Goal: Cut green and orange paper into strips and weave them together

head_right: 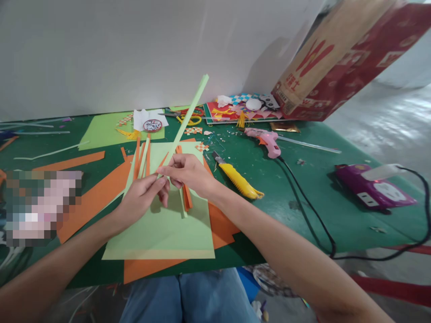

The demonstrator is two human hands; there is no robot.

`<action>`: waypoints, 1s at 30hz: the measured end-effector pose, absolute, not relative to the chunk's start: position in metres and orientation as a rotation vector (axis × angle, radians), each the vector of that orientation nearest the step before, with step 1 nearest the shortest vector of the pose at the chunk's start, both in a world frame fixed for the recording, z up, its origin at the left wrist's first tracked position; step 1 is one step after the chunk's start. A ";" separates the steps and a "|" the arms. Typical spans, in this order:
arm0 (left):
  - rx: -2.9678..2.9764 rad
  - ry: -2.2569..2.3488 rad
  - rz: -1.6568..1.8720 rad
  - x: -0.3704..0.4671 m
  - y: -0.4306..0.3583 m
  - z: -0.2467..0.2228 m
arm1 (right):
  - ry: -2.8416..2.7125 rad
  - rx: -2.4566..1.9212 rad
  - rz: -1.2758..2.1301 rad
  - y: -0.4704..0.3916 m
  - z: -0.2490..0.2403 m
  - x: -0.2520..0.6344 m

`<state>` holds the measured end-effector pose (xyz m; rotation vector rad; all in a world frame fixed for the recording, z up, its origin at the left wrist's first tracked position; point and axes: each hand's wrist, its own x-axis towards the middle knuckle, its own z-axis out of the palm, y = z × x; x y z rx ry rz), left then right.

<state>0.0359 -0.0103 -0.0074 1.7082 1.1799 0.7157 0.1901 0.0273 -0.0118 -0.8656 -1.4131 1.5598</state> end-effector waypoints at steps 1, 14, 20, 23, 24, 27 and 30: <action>1.705 1.172 0.717 0.036 -0.010 -0.008 | -1.414 -0.865 1.560 0.027 -0.012 0.190; 1.695 1.174 0.706 0.036 -0.011 -0.005 | -1.415 -0.863 1.560 0.027 -0.008 0.191; 1.657 1.221 0.716 0.037 -0.012 -0.005 | -1.409 -0.869 1.547 0.028 -0.007 0.190; 1.714 1.219 0.747 0.036 -0.011 -0.006 | -1.423 -0.887 1.537 0.029 -0.007 0.191; 1.727 1.219 0.754 0.035 -0.011 -0.006 | -1.421 -0.892 1.530 0.029 -0.007 0.191; 1.748 1.215 0.765 0.035 -0.011 -0.007 | -1.403 -0.889 1.514 0.029 -0.007 0.192; 1.756 1.209 0.767 0.035 -0.011 -0.006 | -1.400 -0.875 1.508 0.029 -0.007 0.192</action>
